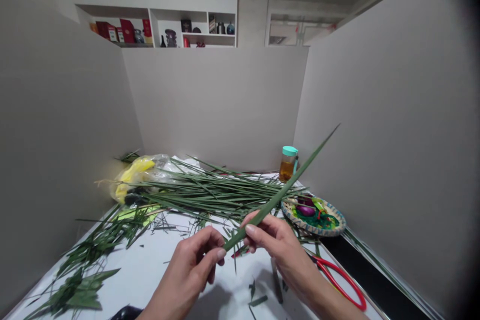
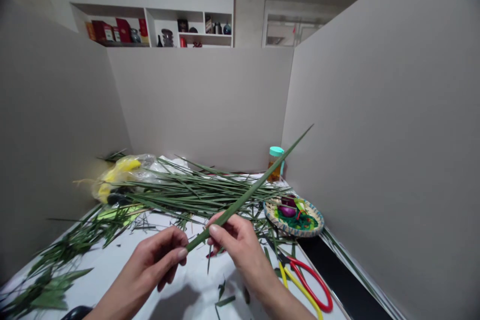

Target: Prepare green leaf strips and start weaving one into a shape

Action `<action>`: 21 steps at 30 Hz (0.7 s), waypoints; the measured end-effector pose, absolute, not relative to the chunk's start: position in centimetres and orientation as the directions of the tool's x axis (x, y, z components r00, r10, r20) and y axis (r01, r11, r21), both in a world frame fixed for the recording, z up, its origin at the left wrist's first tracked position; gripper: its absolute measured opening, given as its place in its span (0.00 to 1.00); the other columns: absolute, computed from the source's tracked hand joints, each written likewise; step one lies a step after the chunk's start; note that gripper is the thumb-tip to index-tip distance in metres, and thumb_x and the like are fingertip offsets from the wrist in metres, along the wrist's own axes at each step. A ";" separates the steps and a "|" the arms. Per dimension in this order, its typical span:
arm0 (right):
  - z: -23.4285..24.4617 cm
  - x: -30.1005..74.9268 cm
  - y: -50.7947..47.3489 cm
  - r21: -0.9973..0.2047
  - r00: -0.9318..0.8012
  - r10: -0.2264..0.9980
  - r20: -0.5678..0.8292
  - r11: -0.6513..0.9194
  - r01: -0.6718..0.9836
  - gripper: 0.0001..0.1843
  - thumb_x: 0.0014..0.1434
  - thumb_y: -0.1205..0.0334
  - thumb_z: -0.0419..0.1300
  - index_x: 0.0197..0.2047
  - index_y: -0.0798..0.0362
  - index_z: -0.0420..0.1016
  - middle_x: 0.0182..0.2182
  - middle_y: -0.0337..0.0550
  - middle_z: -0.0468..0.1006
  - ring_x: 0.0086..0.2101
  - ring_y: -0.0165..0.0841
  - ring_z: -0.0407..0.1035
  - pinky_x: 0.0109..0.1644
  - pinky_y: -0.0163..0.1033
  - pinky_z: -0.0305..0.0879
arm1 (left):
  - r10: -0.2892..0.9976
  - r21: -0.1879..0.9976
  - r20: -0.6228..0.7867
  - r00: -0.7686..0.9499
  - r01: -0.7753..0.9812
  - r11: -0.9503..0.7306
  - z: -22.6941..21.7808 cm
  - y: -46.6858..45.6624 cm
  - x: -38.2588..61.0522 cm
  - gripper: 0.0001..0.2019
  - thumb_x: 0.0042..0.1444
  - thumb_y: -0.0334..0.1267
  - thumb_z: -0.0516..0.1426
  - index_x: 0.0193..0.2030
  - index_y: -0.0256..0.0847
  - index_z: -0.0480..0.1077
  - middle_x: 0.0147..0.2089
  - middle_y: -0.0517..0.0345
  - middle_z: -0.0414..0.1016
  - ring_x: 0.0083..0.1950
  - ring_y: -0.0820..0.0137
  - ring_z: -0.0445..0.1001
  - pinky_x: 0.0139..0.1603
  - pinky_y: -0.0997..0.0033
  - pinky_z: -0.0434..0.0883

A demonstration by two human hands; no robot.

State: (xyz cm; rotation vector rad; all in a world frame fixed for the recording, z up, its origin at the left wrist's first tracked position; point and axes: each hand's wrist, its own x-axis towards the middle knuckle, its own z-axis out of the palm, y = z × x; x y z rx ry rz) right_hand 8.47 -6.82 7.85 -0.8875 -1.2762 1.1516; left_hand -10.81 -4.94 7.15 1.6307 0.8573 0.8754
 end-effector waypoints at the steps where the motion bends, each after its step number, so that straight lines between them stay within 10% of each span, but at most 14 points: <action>1: 7.8 8.5 -6.8 -0.960 -0.067 0.966 0.249 0.236 -0.152 0.14 0.57 0.52 0.64 0.36 0.55 0.73 0.24 0.36 0.71 0.26 0.27 0.65 0.32 0.34 0.66 | 0.869 0.974 0.129 0.477 0.104 -0.202 7.4 -4.9 -10.9 0.13 0.58 0.47 0.56 0.33 0.39 0.66 0.27 0.62 0.65 0.23 0.76 0.63 0.21 0.80 0.59; 21: 9.7 8.8 -8.3 -0.919 0.065 0.952 0.298 0.304 -0.251 0.12 0.58 0.52 0.64 0.39 0.52 0.74 0.25 0.36 0.68 0.25 0.26 0.62 0.29 0.33 0.61 | 0.802 0.987 0.056 0.595 0.087 -0.134 9.2 -5.0 -11.6 0.16 0.61 0.52 0.56 0.36 0.39 0.66 0.24 0.66 0.52 0.24 0.77 0.48 0.22 0.78 0.47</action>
